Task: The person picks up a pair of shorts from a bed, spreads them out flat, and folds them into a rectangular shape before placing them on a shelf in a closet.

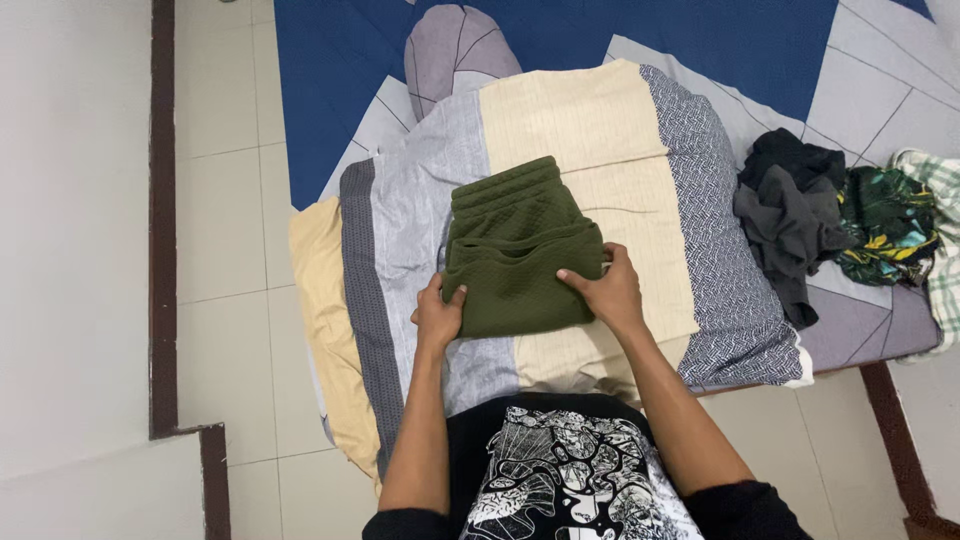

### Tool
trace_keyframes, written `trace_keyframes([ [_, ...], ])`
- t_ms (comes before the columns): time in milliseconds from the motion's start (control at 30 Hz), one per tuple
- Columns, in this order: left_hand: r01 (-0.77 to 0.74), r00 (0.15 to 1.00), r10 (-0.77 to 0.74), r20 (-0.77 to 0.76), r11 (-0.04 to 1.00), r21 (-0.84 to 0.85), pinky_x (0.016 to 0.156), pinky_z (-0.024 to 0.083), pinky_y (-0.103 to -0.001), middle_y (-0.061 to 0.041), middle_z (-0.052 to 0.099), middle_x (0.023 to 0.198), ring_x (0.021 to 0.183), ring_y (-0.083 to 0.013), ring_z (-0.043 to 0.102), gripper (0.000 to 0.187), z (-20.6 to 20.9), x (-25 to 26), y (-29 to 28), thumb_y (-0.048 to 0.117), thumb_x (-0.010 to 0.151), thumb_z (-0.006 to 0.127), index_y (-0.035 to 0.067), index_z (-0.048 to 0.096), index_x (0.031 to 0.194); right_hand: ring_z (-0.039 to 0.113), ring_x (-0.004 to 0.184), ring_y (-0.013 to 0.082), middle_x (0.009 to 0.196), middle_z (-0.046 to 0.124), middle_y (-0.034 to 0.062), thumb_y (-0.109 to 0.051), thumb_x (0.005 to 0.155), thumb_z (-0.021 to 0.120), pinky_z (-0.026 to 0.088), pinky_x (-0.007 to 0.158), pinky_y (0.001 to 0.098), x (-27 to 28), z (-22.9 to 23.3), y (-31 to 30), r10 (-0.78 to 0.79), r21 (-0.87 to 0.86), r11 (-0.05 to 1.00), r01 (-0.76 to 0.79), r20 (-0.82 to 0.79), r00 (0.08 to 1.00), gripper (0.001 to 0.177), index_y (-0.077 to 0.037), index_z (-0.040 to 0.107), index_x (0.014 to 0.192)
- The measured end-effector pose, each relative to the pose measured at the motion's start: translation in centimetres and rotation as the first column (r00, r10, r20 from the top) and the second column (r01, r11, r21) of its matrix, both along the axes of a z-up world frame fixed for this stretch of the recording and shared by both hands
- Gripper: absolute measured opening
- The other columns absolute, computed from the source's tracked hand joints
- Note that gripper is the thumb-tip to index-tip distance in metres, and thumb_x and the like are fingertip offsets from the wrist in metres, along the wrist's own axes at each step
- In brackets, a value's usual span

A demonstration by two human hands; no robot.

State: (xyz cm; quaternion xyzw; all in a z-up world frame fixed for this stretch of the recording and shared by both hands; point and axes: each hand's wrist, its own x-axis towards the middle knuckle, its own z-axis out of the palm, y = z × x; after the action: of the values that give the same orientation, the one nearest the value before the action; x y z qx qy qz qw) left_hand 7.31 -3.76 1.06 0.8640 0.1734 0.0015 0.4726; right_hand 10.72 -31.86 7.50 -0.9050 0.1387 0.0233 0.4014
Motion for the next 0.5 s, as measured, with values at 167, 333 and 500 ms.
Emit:
trace_keyframes([
  [167, -0.006, 1.0, 0.006, 0.012, 1.0, 0.001, 0.102, 0.041, -0.05, -0.014, 0.077, 0.108, 0.107, -0.034, 0.069, 0.029, 0.1, 0.5, 0.0, 0.025, 0.09, 0.071, 0.009, 0.07, 0.114, 0.074, 0.102, 0.0292, 0.114, 0.075, 0.0209, -0.031, 0.075, 0.087, 0.059, 0.089, 0.0404, 1.4, -0.5, 0.0, 0.092, 0.09, 0.992, -0.085, -0.079, 0.993, 0.067, 0.003, 0.06, 0.127],
  [333, -0.004, 1.0, 0.005, 0.016, 1.0, -0.012, 0.102, 0.045, -0.045, -0.012, 0.08, 0.106, 0.1, -0.032, 0.074, 0.03, 0.0, 0.4, 0.5, 0.028, 0.092, 0.071, 0.012, 0.073, 0.117, 0.073, 0.111, 0.0288, 0.12, 0.076, 0.0207, -0.014, 0.09, 0.07, 0.056, 0.099, 0.0419, 2.5, -1.3, -0.9, 0.248, 0.315, 0.922, -0.228, -0.027, 0.968, 0.046, 0.003, 0.064, 0.132],
  [500, -0.049, 0.997, 0.068, 0.032, 0.913, -0.404, 0.094, 0.054, -0.037, -0.013, 0.08, 0.111, 0.104, -0.0289, 0.073, 0.039, -1.3, 0.8, 0.7, 0.036, 0.099, 0.064, 0.007, 0.072, 0.124, 0.053, 0.135, 0.0282, 0.144, 0.059, 0.0148, -0.029, 0.102, 0.053, 0.039, 0.114, 0.0431, 4.1, -2.8, -2.0, 0.312, 0.676, 0.737, 0.013, -0.358, 0.88, 0.05, -0.007, 0.045, 0.147],
])
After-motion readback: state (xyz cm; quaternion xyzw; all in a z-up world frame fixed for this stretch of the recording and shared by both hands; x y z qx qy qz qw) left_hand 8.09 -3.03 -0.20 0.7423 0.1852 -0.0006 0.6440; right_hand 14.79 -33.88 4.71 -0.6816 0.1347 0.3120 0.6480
